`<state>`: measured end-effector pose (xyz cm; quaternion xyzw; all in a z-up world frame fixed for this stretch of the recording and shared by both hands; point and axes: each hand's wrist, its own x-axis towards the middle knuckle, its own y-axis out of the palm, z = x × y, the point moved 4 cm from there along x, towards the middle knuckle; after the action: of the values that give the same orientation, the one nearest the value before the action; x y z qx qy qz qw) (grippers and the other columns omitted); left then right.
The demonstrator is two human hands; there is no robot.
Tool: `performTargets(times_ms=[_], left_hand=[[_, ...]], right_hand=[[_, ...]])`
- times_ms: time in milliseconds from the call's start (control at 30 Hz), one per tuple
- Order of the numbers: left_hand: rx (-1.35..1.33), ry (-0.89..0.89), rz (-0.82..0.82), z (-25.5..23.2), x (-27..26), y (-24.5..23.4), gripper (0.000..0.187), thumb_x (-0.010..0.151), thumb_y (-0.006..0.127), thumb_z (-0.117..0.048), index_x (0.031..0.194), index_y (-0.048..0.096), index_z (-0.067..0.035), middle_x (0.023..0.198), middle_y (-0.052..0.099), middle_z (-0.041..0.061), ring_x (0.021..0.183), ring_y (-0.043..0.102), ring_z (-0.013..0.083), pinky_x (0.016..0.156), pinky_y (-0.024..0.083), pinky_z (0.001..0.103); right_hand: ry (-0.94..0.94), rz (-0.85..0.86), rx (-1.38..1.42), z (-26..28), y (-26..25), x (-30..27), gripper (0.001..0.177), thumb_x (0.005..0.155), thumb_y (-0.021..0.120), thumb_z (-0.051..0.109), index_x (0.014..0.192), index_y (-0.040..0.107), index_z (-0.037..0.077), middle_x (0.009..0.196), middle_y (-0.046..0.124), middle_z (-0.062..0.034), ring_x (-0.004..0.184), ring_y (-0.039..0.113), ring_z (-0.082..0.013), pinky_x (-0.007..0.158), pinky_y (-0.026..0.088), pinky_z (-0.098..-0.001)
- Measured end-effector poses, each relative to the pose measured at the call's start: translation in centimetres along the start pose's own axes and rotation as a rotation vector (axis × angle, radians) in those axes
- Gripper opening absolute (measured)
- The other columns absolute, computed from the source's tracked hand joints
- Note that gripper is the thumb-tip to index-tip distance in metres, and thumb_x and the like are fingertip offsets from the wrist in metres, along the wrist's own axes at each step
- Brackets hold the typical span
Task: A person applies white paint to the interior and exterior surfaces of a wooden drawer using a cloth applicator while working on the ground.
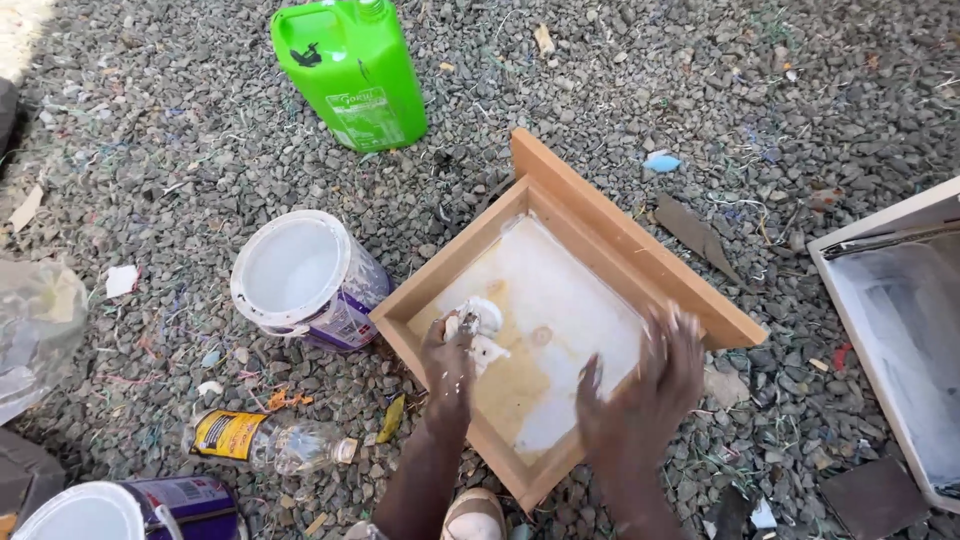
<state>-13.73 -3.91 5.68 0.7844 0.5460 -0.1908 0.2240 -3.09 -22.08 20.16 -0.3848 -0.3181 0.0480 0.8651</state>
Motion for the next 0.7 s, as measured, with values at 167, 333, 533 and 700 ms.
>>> performTargets(times_ms=[167,333,533,700], left_hand=[[-0.295,-0.135,-0.12,-0.9,-1.2,2.1,0.036,0.089,0.056,-0.003,0.125,0.063,0.0,0.108,0.064,0.015,0.091,0.06,0.0196,0.075,0.055,0.032],[0.121,0.483,0.173,1.3,2.6,2.3,0.048,0.088,0.053,-0.004,0.134,0.05,0.007,0.136,0.05,0.032,0.122,0.056,0.0392,0.103,0.051,0.048],[-0.004,0.371,0.355,0.6,1.9,5.2,0.037,0.086,0.065,-0.023,0.116,0.066,0.0,0.101,0.068,0.014,0.091,0.062,0.0207,0.079,0.053,0.033],[0.33,0.061,0.127,2.6,3.9,8.4,0.029,0.083,0.081,-0.025,0.111,0.079,-0.021,0.099,0.077,0.006,0.092,0.072,0.0218,0.083,0.058,0.036]], right_hand=[[-0.101,0.564,-0.595,-6.4,4.7,13.5,0.062,0.081,0.083,0.033,0.13,0.058,0.006,0.136,0.061,-0.0228,0.122,0.065,-0.0444,0.102,0.053,-0.0561],[0.003,0.707,-0.724,-14.2,3.5,11.8,0.054,0.088,0.066,0.062,0.119,0.069,0.018,0.097,0.08,-0.0148,0.097,0.078,-0.0411,0.084,0.062,-0.0529],[0.378,0.802,-0.613,-14.2,-1.8,1.7,0.057,0.098,0.05,0.057,0.121,0.068,0.008,0.101,0.079,-0.0256,0.1,0.077,-0.0461,0.08,0.063,-0.057],[0.693,1.076,-0.404,-10.3,-4.0,-4.0,0.068,0.086,0.054,0.063,0.125,0.07,0.009,0.115,0.079,-0.0232,0.113,0.074,-0.044,0.092,0.06,-0.0558]])
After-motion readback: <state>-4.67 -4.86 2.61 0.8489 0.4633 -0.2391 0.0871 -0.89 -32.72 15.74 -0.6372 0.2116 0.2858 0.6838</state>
